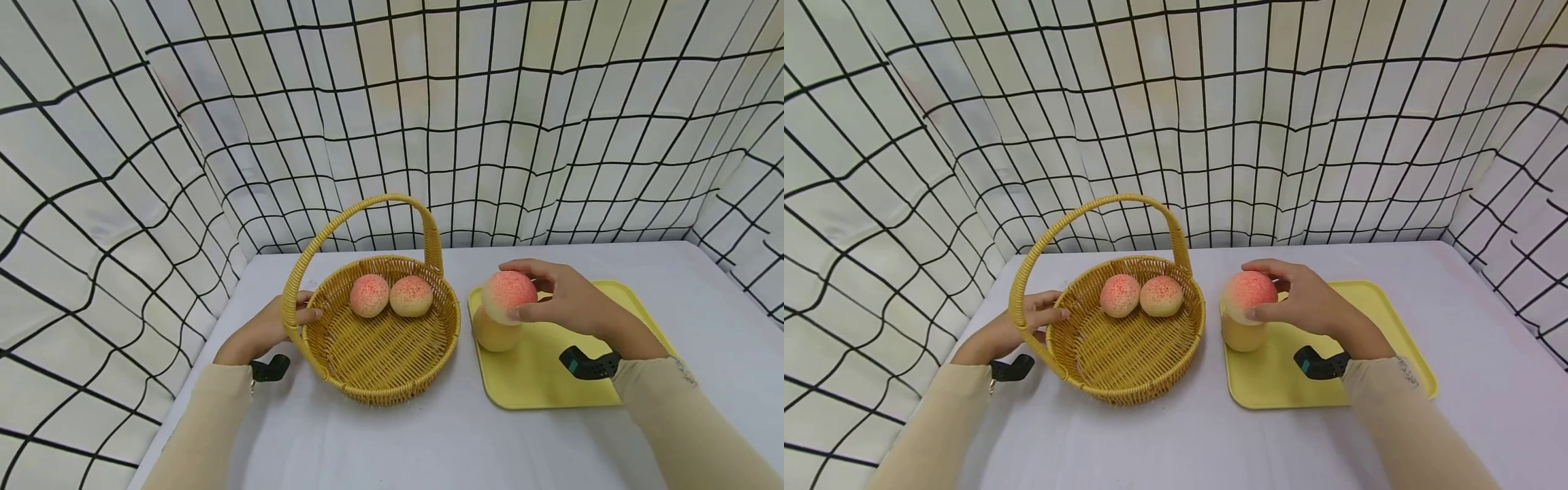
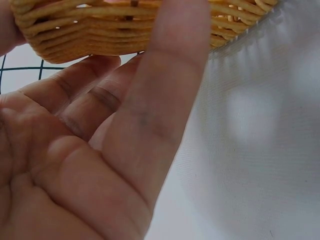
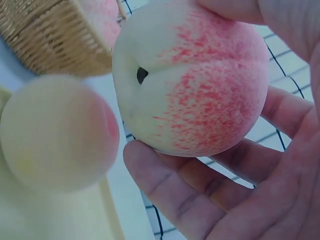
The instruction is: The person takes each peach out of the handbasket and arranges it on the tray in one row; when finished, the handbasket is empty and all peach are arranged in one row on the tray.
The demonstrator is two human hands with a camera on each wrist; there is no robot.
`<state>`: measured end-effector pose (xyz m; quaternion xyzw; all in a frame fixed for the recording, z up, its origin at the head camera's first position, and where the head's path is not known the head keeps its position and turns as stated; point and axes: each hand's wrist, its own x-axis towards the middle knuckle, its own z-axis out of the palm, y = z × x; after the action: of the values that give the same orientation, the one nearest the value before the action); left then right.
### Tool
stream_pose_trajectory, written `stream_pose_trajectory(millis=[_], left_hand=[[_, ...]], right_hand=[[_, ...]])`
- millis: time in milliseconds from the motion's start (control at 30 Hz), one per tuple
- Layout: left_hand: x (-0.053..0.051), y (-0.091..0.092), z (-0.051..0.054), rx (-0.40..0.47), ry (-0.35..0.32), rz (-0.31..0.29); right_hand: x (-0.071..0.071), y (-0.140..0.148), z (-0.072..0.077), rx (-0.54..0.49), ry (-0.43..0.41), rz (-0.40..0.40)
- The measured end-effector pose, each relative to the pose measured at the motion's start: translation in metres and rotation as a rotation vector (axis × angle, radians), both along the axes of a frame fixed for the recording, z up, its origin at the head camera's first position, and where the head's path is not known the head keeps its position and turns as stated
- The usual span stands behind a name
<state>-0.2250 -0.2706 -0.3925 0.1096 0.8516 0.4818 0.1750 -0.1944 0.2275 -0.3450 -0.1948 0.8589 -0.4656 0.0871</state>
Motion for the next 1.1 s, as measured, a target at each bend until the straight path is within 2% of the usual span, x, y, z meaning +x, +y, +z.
stream_pose_trajectory(millis=[233,467,733,1100], left_hand=[[0.001,0.001,0.001,0.007,0.001,-0.007],[0.001,0.0,0.002,-0.008,0.007,-0.014],[0.001,0.0,0.001,0.004,0.003,-0.012],[0.001,0.0,0.0,0.0,0.007,-0.024]], right_hand=[[0.006,0.023,-0.008,0.046,0.01,-0.077],[0.008,0.037,-0.016,0.087,0.015,-0.121],[0.009,0.049,-0.027,0.096,0.024,-0.147],[0.007,0.054,-0.041,0.091,-0.015,-0.181]])
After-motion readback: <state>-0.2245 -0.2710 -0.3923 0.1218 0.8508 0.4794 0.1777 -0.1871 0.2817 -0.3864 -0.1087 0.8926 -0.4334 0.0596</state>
